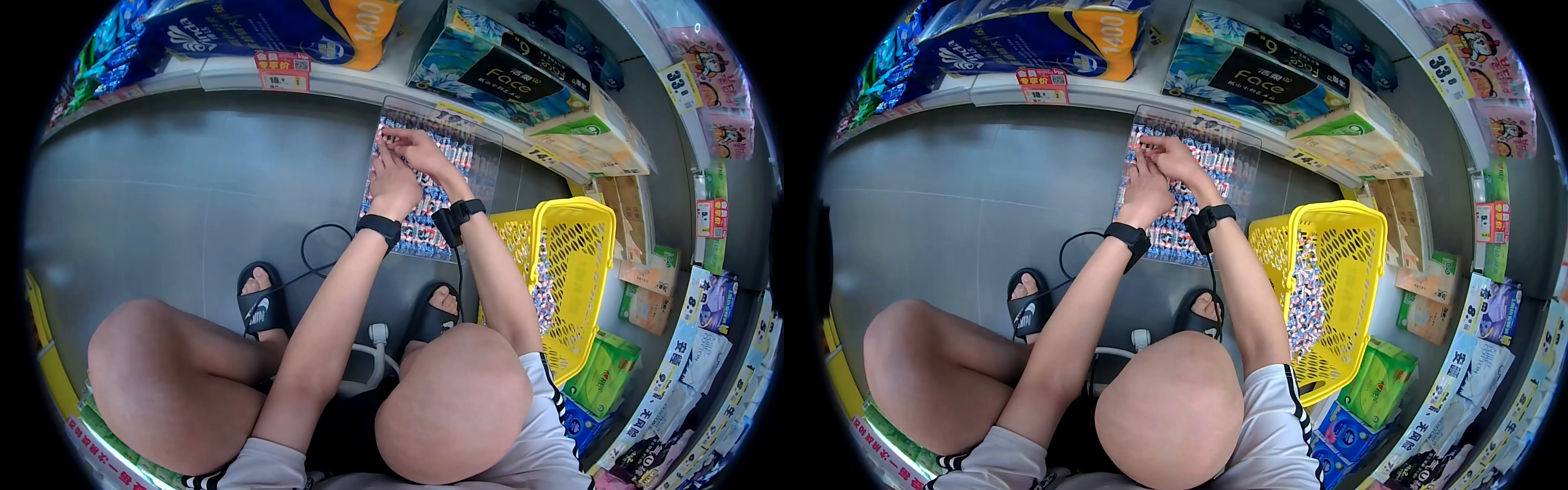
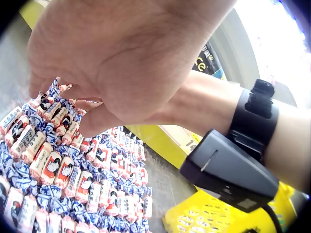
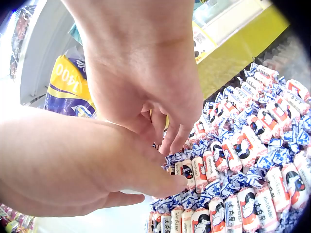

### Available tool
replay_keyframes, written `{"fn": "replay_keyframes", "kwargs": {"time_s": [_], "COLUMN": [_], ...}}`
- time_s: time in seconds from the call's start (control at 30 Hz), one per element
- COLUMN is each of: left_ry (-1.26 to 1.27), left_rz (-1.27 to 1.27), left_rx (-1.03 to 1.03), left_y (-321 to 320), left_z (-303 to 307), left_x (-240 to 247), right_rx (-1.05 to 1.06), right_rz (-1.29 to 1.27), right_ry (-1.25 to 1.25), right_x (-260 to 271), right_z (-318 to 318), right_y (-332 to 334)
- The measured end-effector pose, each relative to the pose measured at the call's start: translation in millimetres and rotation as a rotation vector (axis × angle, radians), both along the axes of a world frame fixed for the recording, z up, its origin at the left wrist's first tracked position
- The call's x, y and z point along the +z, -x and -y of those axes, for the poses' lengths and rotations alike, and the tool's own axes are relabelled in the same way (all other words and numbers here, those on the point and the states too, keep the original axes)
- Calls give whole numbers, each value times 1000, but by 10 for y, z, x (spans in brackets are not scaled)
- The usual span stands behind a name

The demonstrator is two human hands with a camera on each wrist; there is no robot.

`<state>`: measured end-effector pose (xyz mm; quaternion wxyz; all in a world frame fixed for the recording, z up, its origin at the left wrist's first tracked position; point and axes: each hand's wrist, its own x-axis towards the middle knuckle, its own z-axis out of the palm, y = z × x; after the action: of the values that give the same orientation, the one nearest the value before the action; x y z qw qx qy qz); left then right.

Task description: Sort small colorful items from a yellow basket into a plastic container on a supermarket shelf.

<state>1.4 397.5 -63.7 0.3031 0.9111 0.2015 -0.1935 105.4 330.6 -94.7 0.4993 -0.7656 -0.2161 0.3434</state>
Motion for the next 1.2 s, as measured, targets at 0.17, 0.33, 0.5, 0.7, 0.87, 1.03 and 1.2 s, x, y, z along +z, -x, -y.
{"fn": "replay_keyframes", "kwargs": {"time_s": [0.17,0.33,0.5,0.7,0.87,1.03,1.2], "left_ry": [5,1,-38,22,5,-24,-70], "left_rz": [-1,-11,36,5,8,15,155], "left_rx": [-20,-40,-18,-39,-44,-76,-120], "left_y": [31,27,30,36,39,85,97], "left_z": [-4,-5,16,-18,-19,-24,-38], "left_x": [5,-86,-139,-56,-25,-34,18], "right_rx": [-21,0,-24,11,-50,-101,-124], "right_rz": [6,51,-43,-16,-46,71,303], "right_ry": [51,24,121,147,69,-53,145], "right_x": [6,63,173,166,123,210,523], "right_z": [36,36,20,36,91,203,411], "right_y": [18,57,64,56,71,119,248]}}
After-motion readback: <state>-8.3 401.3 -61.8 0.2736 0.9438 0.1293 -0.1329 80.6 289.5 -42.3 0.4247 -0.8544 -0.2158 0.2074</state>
